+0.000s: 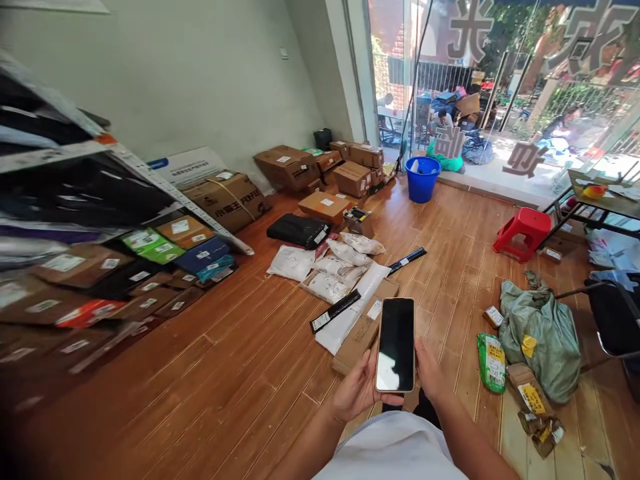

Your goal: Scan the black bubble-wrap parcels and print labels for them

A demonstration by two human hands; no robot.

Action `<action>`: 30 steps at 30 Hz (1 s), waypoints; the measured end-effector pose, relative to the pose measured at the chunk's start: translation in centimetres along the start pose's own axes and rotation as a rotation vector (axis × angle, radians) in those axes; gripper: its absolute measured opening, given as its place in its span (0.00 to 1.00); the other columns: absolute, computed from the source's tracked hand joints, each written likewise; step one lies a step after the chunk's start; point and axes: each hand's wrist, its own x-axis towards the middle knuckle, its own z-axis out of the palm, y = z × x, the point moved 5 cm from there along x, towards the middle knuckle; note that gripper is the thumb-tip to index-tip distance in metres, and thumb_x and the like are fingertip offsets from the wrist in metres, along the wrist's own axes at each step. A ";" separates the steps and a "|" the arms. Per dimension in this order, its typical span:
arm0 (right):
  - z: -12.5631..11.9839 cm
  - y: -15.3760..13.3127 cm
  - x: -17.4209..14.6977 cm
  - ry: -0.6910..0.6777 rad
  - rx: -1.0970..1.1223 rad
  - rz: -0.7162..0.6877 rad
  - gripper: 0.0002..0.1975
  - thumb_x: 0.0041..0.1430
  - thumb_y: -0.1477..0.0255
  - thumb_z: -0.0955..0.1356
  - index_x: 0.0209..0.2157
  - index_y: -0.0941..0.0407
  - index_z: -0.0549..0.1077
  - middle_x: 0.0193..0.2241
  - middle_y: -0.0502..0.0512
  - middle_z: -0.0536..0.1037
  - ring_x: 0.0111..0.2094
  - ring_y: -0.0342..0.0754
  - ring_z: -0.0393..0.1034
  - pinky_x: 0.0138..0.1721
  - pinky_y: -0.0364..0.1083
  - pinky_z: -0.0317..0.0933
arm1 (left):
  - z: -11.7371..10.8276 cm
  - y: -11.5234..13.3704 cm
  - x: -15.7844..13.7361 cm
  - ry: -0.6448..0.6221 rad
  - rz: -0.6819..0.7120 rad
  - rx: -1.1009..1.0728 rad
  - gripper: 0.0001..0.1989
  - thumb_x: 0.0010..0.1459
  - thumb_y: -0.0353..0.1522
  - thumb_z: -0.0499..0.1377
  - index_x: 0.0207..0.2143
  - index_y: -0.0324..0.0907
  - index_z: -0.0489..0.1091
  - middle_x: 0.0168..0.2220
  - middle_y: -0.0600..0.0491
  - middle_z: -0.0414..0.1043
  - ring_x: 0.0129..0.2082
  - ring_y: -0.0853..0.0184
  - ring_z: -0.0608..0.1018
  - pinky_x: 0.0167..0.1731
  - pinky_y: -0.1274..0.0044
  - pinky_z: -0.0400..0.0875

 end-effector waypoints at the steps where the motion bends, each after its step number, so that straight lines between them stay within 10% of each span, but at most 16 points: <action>1: 0.1 -0.3 0.4 -0.060 -0.002 -0.020 0.29 0.53 0.39 0.73 0.41 0.49 0.83 0.45 0.57 0.86 0.54 0.62 0.77 0.59 0.58 0.70 | -0.1 0.1 0.0 0.058 0.030 0.023 0.37 0.65 0.58 0.61 0.70 0.53 0.64 0.63 0.43 0.73 0.56 0.47 0.79 0.50 0.59 0.79; 8: 1.4 -0.8 2.5 -0.278 -0.048 -0.001 0.30 0.40 0.53 0.82 0.44 0.52 0.80 0.38 0.55 0.85 0.40 0.57 0.78 0.46 0.56 0.73 | 0.3 0.6 0.2 0.334 0.136 0.100 0.52 0.59 0.56 0.69 0.76 0.53 0.50 0.64 0.40 0.71 0.56 0.44 0.78 0.44 0.61 0.83; 13: 2.3 -1.3 2.7 -0.169 0.024 0.073 0.29 0.50 0.42 0.74 0.41 0.52 0.80 0.41 0.57 0.85 0.44 0.58 0.77 0.49 0.55 0.72 | 0.1 0.6 0.0 0.400 0.172 0.040 0.44 0.64 0.53 0.67 0.75 0.56 0.54 0.69 0.45 0.66 0.60 0.46 0.75 0.51 0.60 0.82; 23: 2.8 -2.4 2.1 -0.175 -0.036 -0.032 0.26 0.45 0.60 0.78 0.46 0.52 0.77 0.40 0.52 0.84 0.42 0.54 0.77 0.49 0.52 0.71 | -0.1 0.4 0.2 0.418 0.157 0.055 0.44 0.66 0.48 0.67 0.76 0.59 0.48 0.74 0.46 0.56 0.58 0.47 0.78 0.37 0.68 0.85; 30: 1.9 -2.3 2.2 -0.205 -0.061 -0.018 0.20 0.49 0.60 0.74 0.44 0.50 0.77 0.39 0.53 0.82 0.43 0.55 0.75 0.49 0.54 0.71 | 1.6 1.3 0.4 0.486 0.150 0.014 0.34 0.69 0.43 0.63 0.74 0.55 0.58 0.67 0.48 0.68 0.58 0.48 0.78 0.44 0.64 0.84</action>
